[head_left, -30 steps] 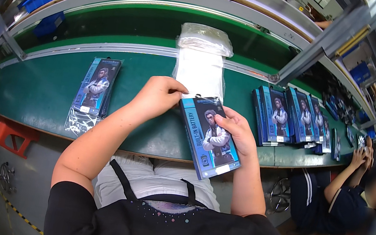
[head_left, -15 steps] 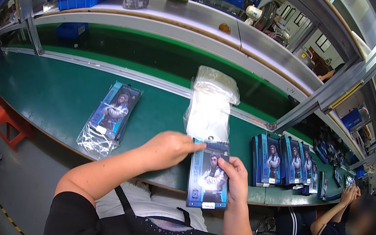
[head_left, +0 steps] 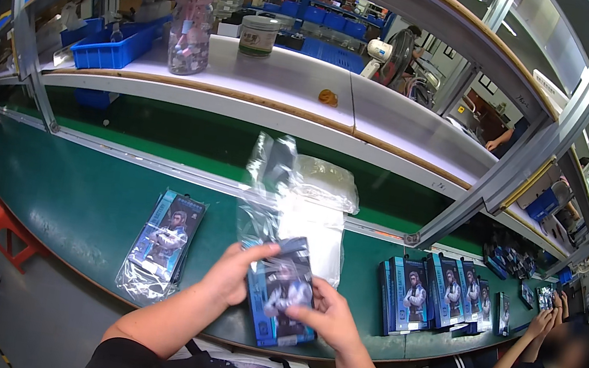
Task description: Placing blue boxes with illustrated covers into individual plastic bags and stacking them.
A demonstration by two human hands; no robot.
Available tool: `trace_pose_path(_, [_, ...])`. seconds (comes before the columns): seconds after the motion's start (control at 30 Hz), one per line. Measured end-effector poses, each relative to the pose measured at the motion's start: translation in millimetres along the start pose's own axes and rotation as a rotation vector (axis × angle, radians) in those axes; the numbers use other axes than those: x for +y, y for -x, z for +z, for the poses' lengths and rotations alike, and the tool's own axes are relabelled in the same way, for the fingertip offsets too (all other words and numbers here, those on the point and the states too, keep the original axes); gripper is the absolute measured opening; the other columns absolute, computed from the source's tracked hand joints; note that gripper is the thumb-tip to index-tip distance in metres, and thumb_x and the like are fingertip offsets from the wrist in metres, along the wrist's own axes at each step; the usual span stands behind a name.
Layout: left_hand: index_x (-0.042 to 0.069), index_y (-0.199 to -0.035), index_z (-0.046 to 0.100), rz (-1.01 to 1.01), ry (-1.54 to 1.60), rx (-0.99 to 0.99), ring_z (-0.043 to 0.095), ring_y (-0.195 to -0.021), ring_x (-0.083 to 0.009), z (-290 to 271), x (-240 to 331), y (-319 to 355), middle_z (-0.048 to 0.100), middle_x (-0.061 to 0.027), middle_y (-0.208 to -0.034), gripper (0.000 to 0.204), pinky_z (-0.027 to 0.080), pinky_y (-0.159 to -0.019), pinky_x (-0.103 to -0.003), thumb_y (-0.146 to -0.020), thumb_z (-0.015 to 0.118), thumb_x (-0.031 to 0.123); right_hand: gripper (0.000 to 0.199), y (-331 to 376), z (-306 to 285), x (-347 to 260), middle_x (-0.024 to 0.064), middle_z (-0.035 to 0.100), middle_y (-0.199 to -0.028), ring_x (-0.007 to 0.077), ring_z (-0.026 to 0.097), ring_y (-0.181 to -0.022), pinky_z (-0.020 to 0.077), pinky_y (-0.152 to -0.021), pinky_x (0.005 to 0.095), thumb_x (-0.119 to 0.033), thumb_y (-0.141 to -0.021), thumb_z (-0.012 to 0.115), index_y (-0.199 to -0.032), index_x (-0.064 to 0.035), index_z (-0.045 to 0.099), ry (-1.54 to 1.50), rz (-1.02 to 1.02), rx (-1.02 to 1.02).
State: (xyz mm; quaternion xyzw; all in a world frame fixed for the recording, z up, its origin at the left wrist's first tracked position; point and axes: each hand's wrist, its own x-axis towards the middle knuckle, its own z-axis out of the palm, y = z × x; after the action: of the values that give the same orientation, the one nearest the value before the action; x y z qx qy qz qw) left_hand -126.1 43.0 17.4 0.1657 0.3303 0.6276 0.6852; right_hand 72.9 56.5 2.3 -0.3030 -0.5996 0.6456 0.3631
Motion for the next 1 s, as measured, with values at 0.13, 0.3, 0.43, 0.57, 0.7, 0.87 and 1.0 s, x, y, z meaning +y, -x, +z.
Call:
trace_pose_path(0.13, [-0.006,-0.114,0.053,0.047,0.087,-0.002,0.064,-0.095,-0.0242,1,14,-17,0.063,-0.0155,-0.105,0.033,0.053,-0.084,-0.036,-0.087,0.060,0.012,0.108,-2,-14,-33,0.0148,0.061,-0.108,0.0170,0.060,-0.095,0.0461,-0.084,0.0271,-0.005,-0.068,0.081,-0.148,-0.0052,0.009,0.258,-0.118,-0.199])
trace_pose_path(0.3, [-0.006,-0.125,0.047,-0.261,-0.058,-0.399,0.057,-0.110,-0.0261,60,-30,22,0.057,-0.0160,-0.119,0.040,0.049,-0.093,-0.042,-0.092,0.057,0.015,0.081,1,-31,-49,0.0218,0.059,-0.114,0.0183,0.062,-0.100,0.0475,-0.085,0.0277,-0.005,-0.075,0.072,-0.143,-0.0027,0.029,0.596,-0.516,0.245])
trace_pose_path(0.43, [-0.005,-0.130,0.044,-0.201,-0.378,-0.570,0.052,-0.117,-0.0262,55,-30,24,0.055,-0.0157,-0.123,0.049,0.043,-0.098,-0.045,-0.096,0.049,0.031,0.024,25,-35,-54,0.0131,0.062,-0.094,0.0195,0.060,-0.075,0.0483,-0.066,0.0308,0.004,-0.081,0.052,-0.103,0.0025,0.058,0.283,-1.007,0.516])
trace_pose_path(0.57, [0.001,-0.124,0.049,-0.407,-0.142,-0.518,0.057,-0.104,-0.0194,61,-33,33,0.057,-0.0090,-0.113,0.052,0.048,-0.086,-0.034,-0.094,0.051,0.042,0.013,43,-22,-81,0.0083,0.057,-0.071,0.0212,0.057,-0.065,0.0445,-0.057,0.0318,0.005,-0.073,0.054,-0.083,-0.0001,0.061,0.658,-0.817,0.105])
trace_pose_path(0.7, [0.005,-0.105,0.056,-0.483,0.246,-0.729,0.062,-0.079,-0.0162,2,-54,13,0.062,-0.0060,-0.089,0.022,0.050,-0.067,-0.028,-0.089,0.057,0.020,0.030,46,13,-66,0.0117,0.059,-0.089,0.0282,0.059,-0.075,0.0477,-0.066,0.0339,-0.005,-0.075,0.064,-0.105,-0.0036,0.059,0.756,-0.650,-0.228])
trace_pose_path(0.87, [-0.005,-0.121,0.053,0.438,-0.431,0.049,0.059,-0.097,-0.0163,36,-6,71,0.062,-0.0100,-0.106,0.052,0.044,-0.089,-0.028,-0.070,0.054,-0.005,0.034,60,-33,-79,0.0126,0.062,-0.096,0.0224,0.061,-0.079,0.0503,-0.070,0.0311,-0.006,-0.078,0.068,-0.110,-0.0009,0.059,0.683,-0.603,0.098])
trace_pose_path(1.0, [0.004,-0.120,0.057,1.086,-1.341,0.437,0.054,-0.112,-0.0275,-14,23,93,0.057,-0.0122,-0.121,0.045,0.038,-0.098,-0.035,-0.075,0.055,0.000,0.022,60,-105,-69,0.0122,0.060,-0.091,0.0241,0.060,-0.082,0.0487,-0.071,0.0318,-0.008,-0.083,0.062,-0.104,-0.0008,0.060,0.786,-0.461,0.639])
